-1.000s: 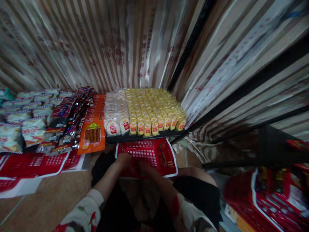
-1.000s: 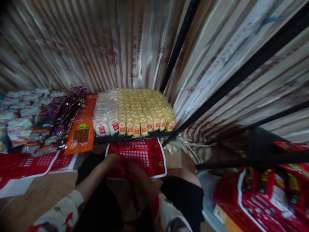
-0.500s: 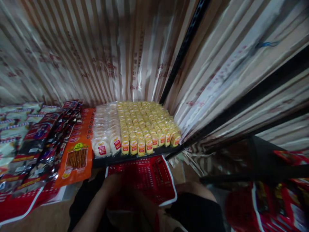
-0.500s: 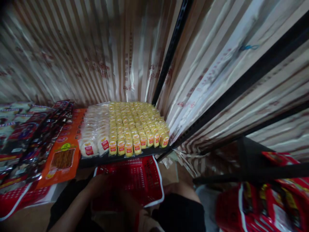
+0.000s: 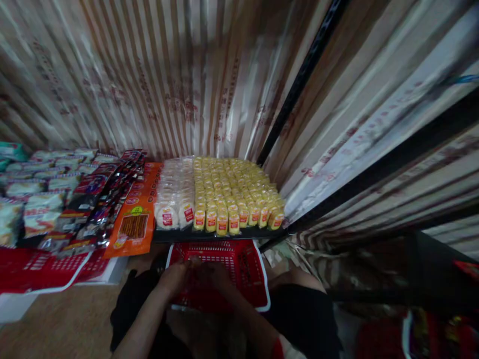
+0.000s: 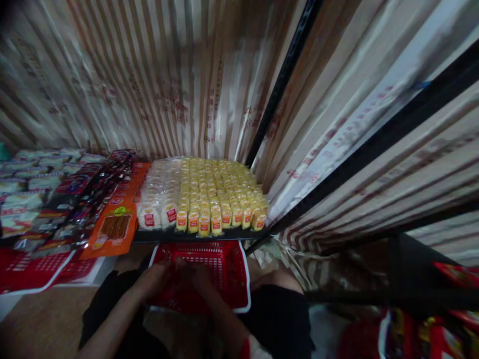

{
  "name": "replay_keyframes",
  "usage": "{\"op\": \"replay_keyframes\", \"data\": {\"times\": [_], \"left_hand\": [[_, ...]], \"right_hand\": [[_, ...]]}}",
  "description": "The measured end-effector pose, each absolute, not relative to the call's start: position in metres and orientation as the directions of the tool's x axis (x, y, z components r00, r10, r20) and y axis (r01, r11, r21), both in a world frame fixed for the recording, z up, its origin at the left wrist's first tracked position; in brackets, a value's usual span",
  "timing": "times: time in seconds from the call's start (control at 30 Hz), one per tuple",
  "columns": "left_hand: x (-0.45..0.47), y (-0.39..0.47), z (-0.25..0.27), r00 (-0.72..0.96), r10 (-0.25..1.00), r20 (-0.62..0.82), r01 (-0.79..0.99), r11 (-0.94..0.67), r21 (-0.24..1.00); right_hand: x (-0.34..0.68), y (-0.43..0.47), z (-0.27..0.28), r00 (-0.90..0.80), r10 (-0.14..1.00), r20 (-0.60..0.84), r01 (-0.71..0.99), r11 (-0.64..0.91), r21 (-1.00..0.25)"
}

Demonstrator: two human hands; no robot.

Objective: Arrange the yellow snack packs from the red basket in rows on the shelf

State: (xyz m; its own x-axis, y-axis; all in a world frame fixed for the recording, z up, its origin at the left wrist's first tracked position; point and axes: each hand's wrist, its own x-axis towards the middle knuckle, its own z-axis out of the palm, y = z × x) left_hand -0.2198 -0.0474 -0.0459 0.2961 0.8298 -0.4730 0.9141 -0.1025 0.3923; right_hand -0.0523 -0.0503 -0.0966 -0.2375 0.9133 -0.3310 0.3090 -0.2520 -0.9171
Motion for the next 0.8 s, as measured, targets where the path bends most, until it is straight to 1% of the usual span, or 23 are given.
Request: {"op": "replay_keyframes", "data": {"times": [0.1, 0.2, 0.27, 0.33, 0.37, 0.43, 0.47, 0.53, 0.6, 0.67, 0.8], "left_hand": [[-0.217, -0.051, -0.041, 0.269, 0.885, -0.38, 0.883, -0.069, 0.465], [-0.213, -0.055, -0.038, 0.251, 0.906, -0.341, 0.789, 0.012, 0.615], [-0.207, -0.06, -0.039, 0.249, 0.906, -0.342, 0.669, 0.095, 0.737], [-0.196, -0.066, -0.043, 0.252, 0.898, -0.362, 0.484, 0.207, 0.85], [-0.189, -0.07, -0.047, 0.242, 0.896, -0.371, 0.373, 0.267, 0.888], [-0.175, -0.077, -0.054, 0.155, 0.912, -0.379, 0.172, 0.353, 0.92], [-0.167, -0.08, -0.057, 0.074, 0.923, -0.377, 0.1, 0.369, 0.924], [-0.153, -0.085, -0.062, -0.086, 0.925, -0.369, -0.004, 0.37, 0.929], [-0.141, -0.089, -0.064, -0.157, 0.909, -0.385, -0.081, 0.377, 0.923], [-0.132, -0.093, -0.064, -0.156, 0.899, -0.41, -0.105, 0.398, 0.911], [-0.115, -0.101, -0.066, -0.203, 0.894, -0.4, -0.049, 0.398, 0.916]], "right_hand": [[-0.023, -0.052, -0.085, -0.226, 0.91, -0.349, 0.282, -0.281, -0.917], [0.001, -0.057, -0.068, -0.241, 0.903, -0.355, 0.2, -0.312, -0.929], [0.012, -0.061, -0.057, -0.252, 0.901, -0.354, 0.121, -0.333, -0.935], [0.02, -0.064, -0.049, -0.263, 0.898, -0.352, 0.069, -0.347, -0.935], [0.024, -0.065, -0.046, -0.266, 0.898, -0.351, 0.052, -0.351, -0.935], [0.028, -0.066, -0.043, -0.266, 0.895, -0.358, 0.018, -0.366, -0.93], [0.031, -0.067, -0.043, -0.263, 0.892, -0.368, -0.004, -0.382, -0.924], [0.034, -0.068, -0.046, -0.248, 0.887, -0.39, -0.06, -0.416, -0.907], [0.038, -0.069, -0.05, -0.254, 0.881, -0.399, -0.108, -0.436, -0.893], [0.042, -0.071, -0.054, -0.267, 0.885, -0.381, -0.122, -0.423, -0.898], [0.051, -0.073, -0.063, -0.228, 0.906, -0.357, -0.088, -0.384, -0.919]]}}
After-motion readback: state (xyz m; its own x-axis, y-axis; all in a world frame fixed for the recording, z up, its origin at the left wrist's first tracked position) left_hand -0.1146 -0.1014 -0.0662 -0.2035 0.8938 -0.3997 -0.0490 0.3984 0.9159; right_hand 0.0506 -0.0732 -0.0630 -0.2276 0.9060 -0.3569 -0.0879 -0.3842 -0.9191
